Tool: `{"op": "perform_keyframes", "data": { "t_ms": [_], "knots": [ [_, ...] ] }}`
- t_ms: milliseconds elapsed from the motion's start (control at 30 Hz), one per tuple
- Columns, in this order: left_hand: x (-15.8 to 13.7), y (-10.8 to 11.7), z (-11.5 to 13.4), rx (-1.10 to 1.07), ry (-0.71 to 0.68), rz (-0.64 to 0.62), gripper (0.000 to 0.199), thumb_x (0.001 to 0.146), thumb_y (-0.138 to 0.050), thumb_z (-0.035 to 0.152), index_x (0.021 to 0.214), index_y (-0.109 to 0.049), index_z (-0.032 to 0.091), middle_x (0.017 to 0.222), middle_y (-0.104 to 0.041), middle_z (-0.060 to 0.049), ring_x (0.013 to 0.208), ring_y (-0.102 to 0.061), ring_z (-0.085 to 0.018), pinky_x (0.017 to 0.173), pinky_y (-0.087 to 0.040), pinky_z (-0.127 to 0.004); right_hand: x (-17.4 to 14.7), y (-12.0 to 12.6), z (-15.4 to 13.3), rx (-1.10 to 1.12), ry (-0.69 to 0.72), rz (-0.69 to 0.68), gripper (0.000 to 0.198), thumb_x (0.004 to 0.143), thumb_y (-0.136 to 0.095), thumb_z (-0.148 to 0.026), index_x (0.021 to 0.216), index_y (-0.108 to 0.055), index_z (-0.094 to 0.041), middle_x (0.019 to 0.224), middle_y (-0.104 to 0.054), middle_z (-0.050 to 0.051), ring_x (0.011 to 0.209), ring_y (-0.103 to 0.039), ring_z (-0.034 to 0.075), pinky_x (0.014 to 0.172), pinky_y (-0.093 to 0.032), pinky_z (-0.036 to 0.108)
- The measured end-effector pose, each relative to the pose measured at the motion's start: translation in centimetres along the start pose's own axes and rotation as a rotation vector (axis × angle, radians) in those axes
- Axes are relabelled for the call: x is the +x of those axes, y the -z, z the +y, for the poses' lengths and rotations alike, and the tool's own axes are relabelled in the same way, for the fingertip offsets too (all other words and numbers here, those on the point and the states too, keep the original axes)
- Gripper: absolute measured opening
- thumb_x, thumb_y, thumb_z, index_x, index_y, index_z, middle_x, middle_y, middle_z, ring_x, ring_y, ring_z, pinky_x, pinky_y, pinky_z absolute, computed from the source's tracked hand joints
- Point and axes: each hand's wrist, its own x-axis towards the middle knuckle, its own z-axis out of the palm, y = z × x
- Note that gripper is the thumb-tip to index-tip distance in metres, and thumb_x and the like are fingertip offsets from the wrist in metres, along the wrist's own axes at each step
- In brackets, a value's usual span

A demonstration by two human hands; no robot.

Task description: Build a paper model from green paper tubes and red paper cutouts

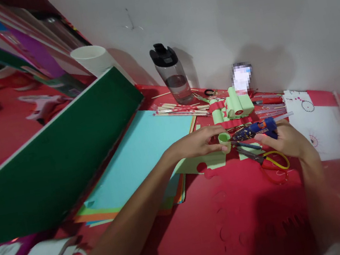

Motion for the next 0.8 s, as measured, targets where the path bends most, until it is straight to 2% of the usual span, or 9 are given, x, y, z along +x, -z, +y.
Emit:
{"op": "perform_keyframes", "data": {
  "t_ms": [133, 300, 567, 800],
  "knots": [
    [-0.01, -0.08, 0.00, -0.008, -0.004, -0.001, 0.026, 0.097, -0.068, 0.043, 0.105, -0.067, 0.018, 0.107, -0.070, -0.008, 0.092, -0.064, -0.021, 0.077, -0.047, -0.031, -0.11, 0.02, 0.00, -0.008, -0.012, -0.005, 0.028, 0.097, -0.066, -0.046, 0.097, -0.081, -0.023, 0.091, -0.082, 0.003, 0.080, -0.075, 0.024, 0.074, -0.059, 0.032],
    [0.01, -0.07, 0.03, -0.007, 0.014, -0.006, 0.025, 0.096, -0.068, 0.043, 0.105, -0.066, 0.019, 0.108, -0.069, -0.008, 0.091, -0.064, -0.021, 0.076, -0.047, -0.032, -0.01, 0.11, -0.04, 0.001, -0.006, -0.028, 0.027, 0.098, -0.065, -0.044, 0.094, -0.081, -0.023, 0.089, -0.082, 0.002, 0.078, -0.074, 0.022, 0.073, -0.059, 0.030],
    [0.03, -0.08, -0.13, 0.000, 0.005, -0.006, 0.026, 0.096, -0.068, 0.044, 0.106, -0.067, 0.019, 0.107, -0.070, -0.007, 0.092, -0.064, -0.021, 0.078, -0.047, -0.031, -0.12, 0.64, 0.55, 0.006, -0.031, -0.012, 0.028, 0.096, -0.067, -0.045, 0.103, -0.080, -0.022, 0.098, -0.082, 0.004, 0.087, -0.074, 0.025, 0.080, -0.060, 0.035],
    [0.04, 0.03, 0.27, -0.029, 0.013, -0.014, 0.022, 0.097, -0.069, 0.041, 0.100, -0.068, 0.019, 0.105, -0.070, -0.007, 0.091, -0.063, -0.021, 0.078, -0.047, -0.031, 0.00, 0.81, 0.44, 0.009, -0.078, 0.033, 0.030, 0.094, -0.066, -0.047, 0.087, -0.076, -0.020, 0.068, -0.070, 0.002, 0.071, -0.068, 0.023, 0.065, -0.053, 0.031]
  ]
}}
